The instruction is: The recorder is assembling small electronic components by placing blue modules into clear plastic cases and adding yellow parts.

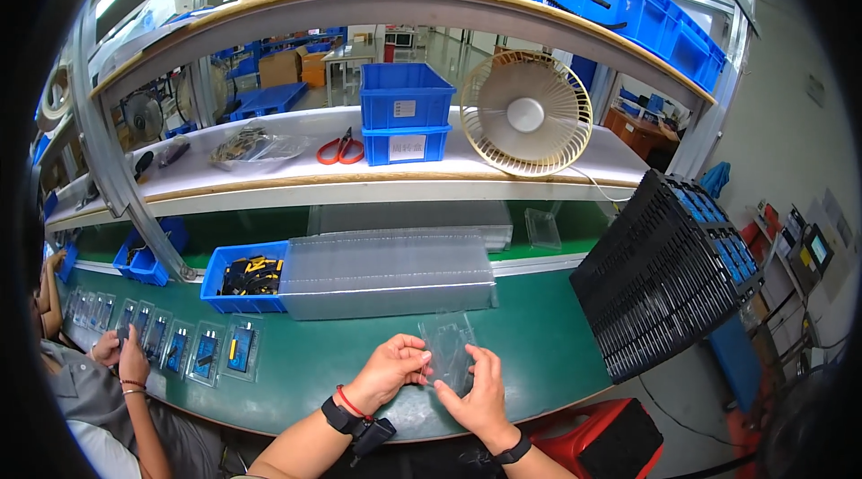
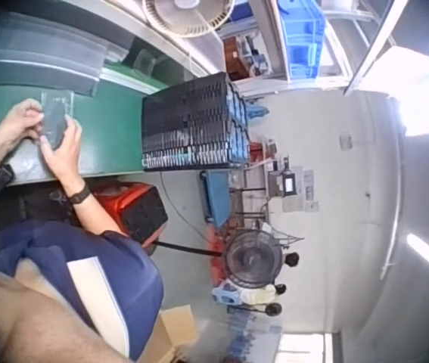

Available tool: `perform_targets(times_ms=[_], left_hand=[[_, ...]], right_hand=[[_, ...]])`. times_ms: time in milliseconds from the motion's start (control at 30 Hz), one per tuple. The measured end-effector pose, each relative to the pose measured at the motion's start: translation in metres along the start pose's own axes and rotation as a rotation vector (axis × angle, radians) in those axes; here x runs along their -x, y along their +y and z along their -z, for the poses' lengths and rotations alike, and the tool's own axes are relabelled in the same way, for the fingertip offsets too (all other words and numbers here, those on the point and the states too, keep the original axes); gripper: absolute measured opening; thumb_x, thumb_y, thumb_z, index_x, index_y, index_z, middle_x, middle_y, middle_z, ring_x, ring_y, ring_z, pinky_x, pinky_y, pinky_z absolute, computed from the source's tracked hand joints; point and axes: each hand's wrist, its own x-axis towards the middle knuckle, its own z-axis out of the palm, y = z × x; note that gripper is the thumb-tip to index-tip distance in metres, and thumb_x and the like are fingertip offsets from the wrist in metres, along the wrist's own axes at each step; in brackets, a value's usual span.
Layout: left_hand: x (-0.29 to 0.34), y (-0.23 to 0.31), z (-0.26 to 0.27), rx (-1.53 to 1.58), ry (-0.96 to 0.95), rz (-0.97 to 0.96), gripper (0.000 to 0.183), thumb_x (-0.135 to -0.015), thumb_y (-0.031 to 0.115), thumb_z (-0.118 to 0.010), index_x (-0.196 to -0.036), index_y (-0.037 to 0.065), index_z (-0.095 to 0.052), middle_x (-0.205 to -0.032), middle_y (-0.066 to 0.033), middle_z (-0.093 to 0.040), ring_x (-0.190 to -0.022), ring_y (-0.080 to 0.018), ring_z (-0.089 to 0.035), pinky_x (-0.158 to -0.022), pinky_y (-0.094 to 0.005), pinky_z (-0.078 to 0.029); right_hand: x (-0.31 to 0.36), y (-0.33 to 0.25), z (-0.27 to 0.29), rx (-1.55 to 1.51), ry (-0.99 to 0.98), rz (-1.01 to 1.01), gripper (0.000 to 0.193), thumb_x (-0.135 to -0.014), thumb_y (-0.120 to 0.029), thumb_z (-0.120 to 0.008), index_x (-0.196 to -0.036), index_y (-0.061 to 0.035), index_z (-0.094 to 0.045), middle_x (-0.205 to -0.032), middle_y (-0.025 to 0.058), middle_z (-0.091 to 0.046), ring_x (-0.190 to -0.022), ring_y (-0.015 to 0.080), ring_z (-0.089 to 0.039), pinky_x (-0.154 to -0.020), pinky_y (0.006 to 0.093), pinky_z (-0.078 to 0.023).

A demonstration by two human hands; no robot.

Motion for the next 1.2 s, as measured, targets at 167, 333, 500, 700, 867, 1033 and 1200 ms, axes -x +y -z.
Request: perform_targets(times_ms=[167, 333, 500, 700, 867, 1033, 1200], left_hand=[[0.000, 0.004, -0.001, -0.056, 0.055, 0.072, 0.042, -0.091, 0.009, -0.070, -0.125, -0.001, -0.048, -0.090, -0.0089, -0.065, -0.078, -0.0181, -0.066, -0.063, -0.0306, -0.056], [-0.001, 0.006, 0.001, -0.096, 0.030, 0.099, 0.043, -0.089, 0.004, -0.071, -0.126, -0.003, -0.050, -0.084, -0.0080, -0.064, -0.071, -0.0185, -0.067, -0.058, -0.0318, -0.059], [-0.001, 0.010, 0.003, -0.131, 0.068, 0.113, 0.027, -0.089, 0.003, -0.069, -0.107, 0.002, -0.051, -0.084, -0.0100, -0.065, -0.075, -0.0267, -0.071, -0.062, -0.0394, -0.062], [0.005, 0.024, 0.000, -0.350, 0.113, 0.204, 0.020, -0.094, 0.019, -0.066, -0.095, 0.004, -0.053, -0.079, -0.0102, -0.066, -0.069, -0.0214, -0.070, -0.053, -0.0328, -0.059], [0.007, 0.031, -0.003, -0.611, 0.166, 0.217, 0.030, -0.094, 0.029, -0.067, -0.084, 0.001, -0.062, -0.075, -0.0091, -0.067, -0.063, -0.0162, -0.068, -0.049, -0.0279, -0.054], [0.006, 0.031, 0.001, -0.738, 0.004, 0.169, 0.028, -0.095, 0.029, -0.067, -0.092, 0.001, -0.068, -0.079, -0.0062, -0.069, -0.062, -0.0116, -0.065, -0.049, -0.0241, -0.051], [0.005, 0.034, 0.010, -0.653, -0.103, 0.195, 0.030, -0.095, 0.027, -0.066, -0.113, 0.002, -0.067, -0.092, -0.0033, -0.067, -0.066, -0.0103, -0.065, -0.050, -0.0231, -0.051]], right_hand=[[-0.007, 0.010, 0.023, 0.036, 0.054, -0.053, 0.077, -0.069, -0.021, -0.084, -0.132, 0.0010, -0.045, -0.126, 0.0214, -0.049, -0.110, 0.0326, -0.054, -0.084, 0.0387, -0.052], [-0.025, 0.047, 0.057, 0.248, 0.238, -0.093, 0.072, -0.069, -0.018, -0.077, -0.131, 0.0019, -0.047, -0.123, 0.0242, -0.052, -0.114, 0.0409, -0.052, -0.098, 0.0462, -0.044], [-0.025, 0.069, 0.068, 0.368, 0.208, -0.169, 0.069, -0.071, -0.028, -0.074, -0.130, -0.0005, -0.051, -0.125, 0.0231, -0.056, -0.118, 0.0395, -0.052, -0.101, 0.0478, -0.040], [-0.028, 0.056, 0.068, 0.568, 0.091, -0.329, 0.074, -0.074, -0.036, -0.075, -0.135, -0.0026, -0.052, -0.136, 0.0270, -0.049, -0.129, 0.0417, -0.043, -0.107, 0.0510, -0.033], [-0.056, 0.037, 0.071, 0.508, 0.062, -0.165, 0.076, -0.077, -0.048, -0.076, -0.133, -0.0010, -0.055, -0.138, 0.0303, -0.049, -0.130, 0.0435, -0.044, -0.109, 0.0517, -0.032], [-0.132, 0.037, 0.045, 0.252, 0.047, 0.045, 0.060, -0.087, -0.043, -0.068, -0.125, 0.0027, -0.059, -0.122, 0.0237, -0.063, -0.116, 0.0377, -0.058, -0.101, 0.0435, -0.044], [-0.185, 0.052, 0.017, 0.150, -0.008, -0.175, 0.040, -0.089, -0.035, -0.068, -0.103, 0.0031, -0.065, -0.095, 0.0188, -0.070, -0.088, 0.0292, -0.067, -0.081, 0.0396, -0.052]])
